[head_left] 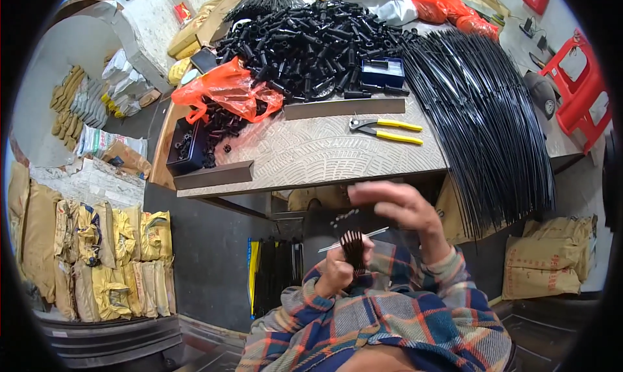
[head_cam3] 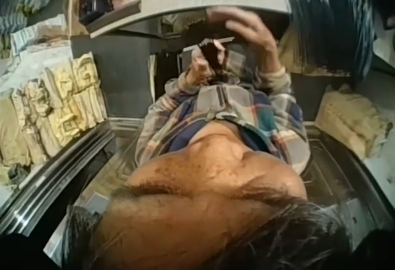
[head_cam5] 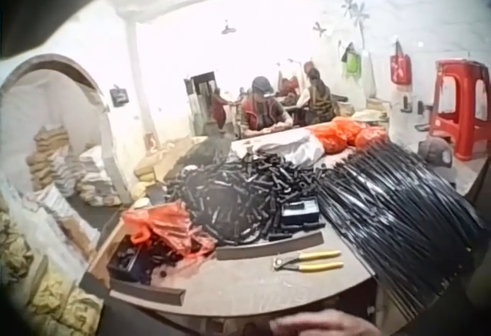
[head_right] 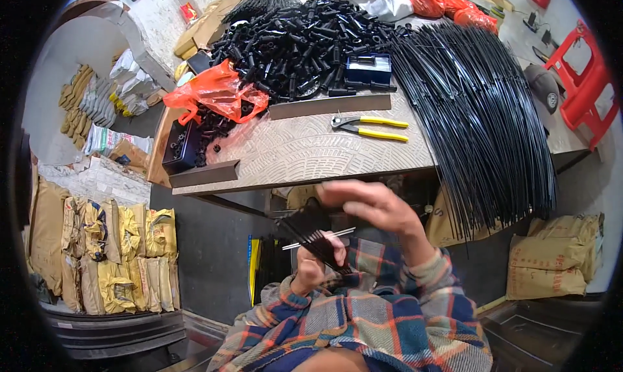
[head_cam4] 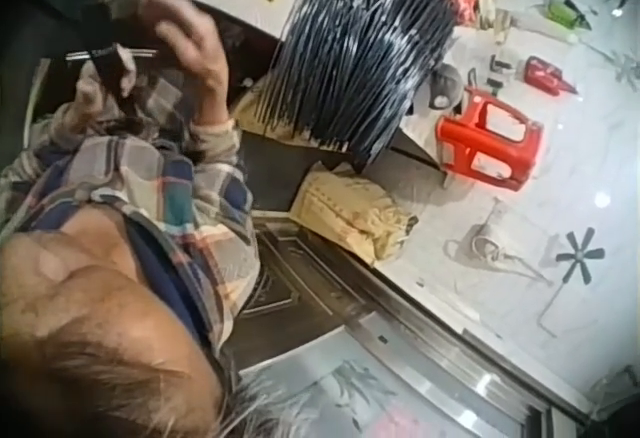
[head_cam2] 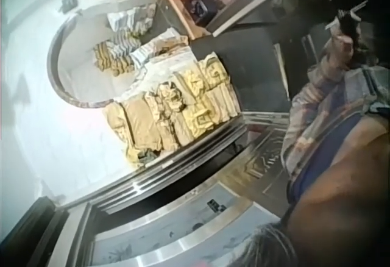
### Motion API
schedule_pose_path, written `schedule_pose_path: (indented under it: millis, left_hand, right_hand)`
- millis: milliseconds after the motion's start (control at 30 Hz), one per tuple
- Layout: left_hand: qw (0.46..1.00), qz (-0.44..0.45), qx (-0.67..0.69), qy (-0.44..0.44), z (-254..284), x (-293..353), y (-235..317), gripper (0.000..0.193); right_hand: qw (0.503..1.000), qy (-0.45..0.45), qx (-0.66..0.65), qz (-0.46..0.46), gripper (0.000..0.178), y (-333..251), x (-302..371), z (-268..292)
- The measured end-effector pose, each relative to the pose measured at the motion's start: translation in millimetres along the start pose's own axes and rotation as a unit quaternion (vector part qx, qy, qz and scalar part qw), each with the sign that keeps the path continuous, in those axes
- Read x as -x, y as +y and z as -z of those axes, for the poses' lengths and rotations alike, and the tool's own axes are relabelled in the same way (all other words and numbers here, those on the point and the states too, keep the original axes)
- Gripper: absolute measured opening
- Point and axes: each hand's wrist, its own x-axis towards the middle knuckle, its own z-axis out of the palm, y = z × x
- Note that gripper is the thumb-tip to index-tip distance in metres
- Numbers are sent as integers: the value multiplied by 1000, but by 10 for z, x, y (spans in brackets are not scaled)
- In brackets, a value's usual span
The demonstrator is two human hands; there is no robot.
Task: The worker organizes bunches of black cables and inserts them into a connector housing, using pliers for assembly.
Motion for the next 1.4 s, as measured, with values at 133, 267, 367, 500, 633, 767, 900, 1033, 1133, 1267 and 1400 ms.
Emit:
schedule_pose_path:
  millis: [133,267,367,500,633,767,900,1033,1133,1267,1400]
  left_hand:
    - [989,81,113,-48,260,-51,-93,81]
    - [992,77,52,84,78,-243,34,18]
    - [986,99,47,126,276,-324,-48,23]
    - [984,115,60,124,293,-359,-112,24]
    - [982,117,65,133,365,-349,-101,24]
    - [981,113,80,134,464,-389,-102,24]
    - [980,127,92,121,459,-445,-100,25]
    - [977,131,94,141,507,-448,-114,26]
    - [974,126,99,161,613,-414,-151,27]
    - [970,131,112,169,611,-440,-175,28]
    - [973,129,103,162,551,-464,-123,28]
  right_hand:
    - [927,-252,-196,197,22,-187,-531,82]
    - [991,63,7,114,18,-90,-1154,496]
    - [940,175,292,24,14,538,-1900,682]
    - [723,19,667,179,18,780,-2323,853]
    - [610,-83,763,197,4,892,-2661,894]
    - [539,-170,785,256,5,867,-2790,909]
    - [607,-150,733,268,18,632,-2716,1027]
    - [904,40,412,109,27,655,-2568,815]
    - [949,-26,305,75,20,621,-2538,344]
    - [912,-292,286,36,13,632,-2598,-269]
    - [906,-178,383,10,16,814,-3040,-213]
